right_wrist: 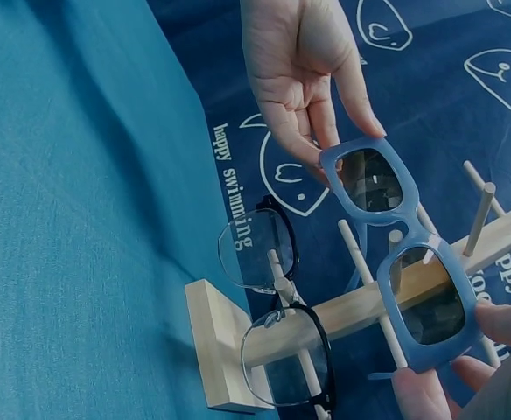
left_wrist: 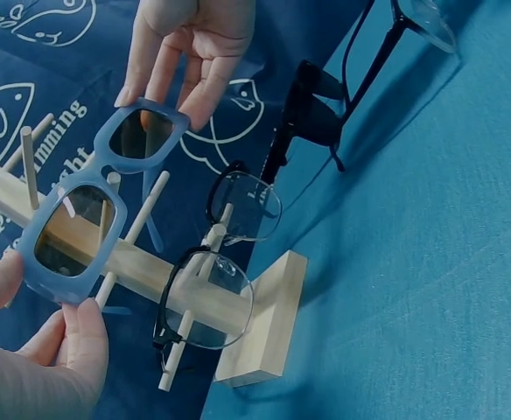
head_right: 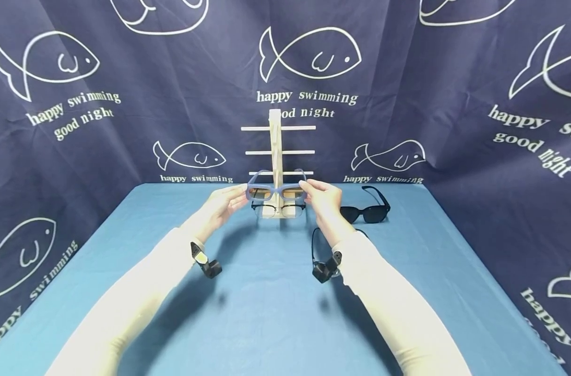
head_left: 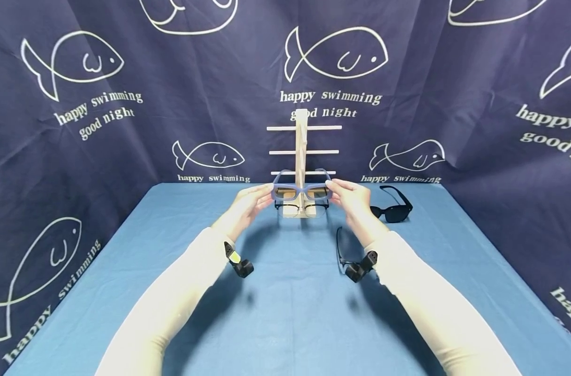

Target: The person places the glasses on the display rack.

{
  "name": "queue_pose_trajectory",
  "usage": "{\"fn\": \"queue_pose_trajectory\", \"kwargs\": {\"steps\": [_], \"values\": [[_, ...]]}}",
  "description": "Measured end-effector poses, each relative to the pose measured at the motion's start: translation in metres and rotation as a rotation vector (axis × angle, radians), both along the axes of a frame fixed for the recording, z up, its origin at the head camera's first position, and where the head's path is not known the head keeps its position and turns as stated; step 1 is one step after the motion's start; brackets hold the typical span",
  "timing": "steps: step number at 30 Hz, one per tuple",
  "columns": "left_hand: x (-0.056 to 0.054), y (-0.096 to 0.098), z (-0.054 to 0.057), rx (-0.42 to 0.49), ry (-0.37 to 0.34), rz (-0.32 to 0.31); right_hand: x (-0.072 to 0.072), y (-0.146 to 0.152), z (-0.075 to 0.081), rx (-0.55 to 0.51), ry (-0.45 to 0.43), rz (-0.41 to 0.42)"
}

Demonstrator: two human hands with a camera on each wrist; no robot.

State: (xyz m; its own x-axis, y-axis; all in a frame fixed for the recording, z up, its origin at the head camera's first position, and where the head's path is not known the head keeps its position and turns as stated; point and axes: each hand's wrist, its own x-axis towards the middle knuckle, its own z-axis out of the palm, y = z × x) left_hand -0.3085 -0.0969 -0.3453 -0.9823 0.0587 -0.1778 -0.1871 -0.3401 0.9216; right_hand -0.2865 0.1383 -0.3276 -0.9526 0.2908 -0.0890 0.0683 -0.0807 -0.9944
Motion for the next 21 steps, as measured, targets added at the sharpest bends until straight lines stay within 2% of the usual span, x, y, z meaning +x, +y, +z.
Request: {"fn": "queue_pose_trajectory", "kwargs": {"steps": [11,21], "values": [[-0.008,0.002,-0.002,-0.009,-0.014,-0.003,-0.005,-0.002,-0.002,-0.013,0.011,-0.033],[-0.011,0.006,-0.004,0.012,0.005,0.025,-0.011,-0.004,-0.003,-0.021,0.027,-0.043]]}}
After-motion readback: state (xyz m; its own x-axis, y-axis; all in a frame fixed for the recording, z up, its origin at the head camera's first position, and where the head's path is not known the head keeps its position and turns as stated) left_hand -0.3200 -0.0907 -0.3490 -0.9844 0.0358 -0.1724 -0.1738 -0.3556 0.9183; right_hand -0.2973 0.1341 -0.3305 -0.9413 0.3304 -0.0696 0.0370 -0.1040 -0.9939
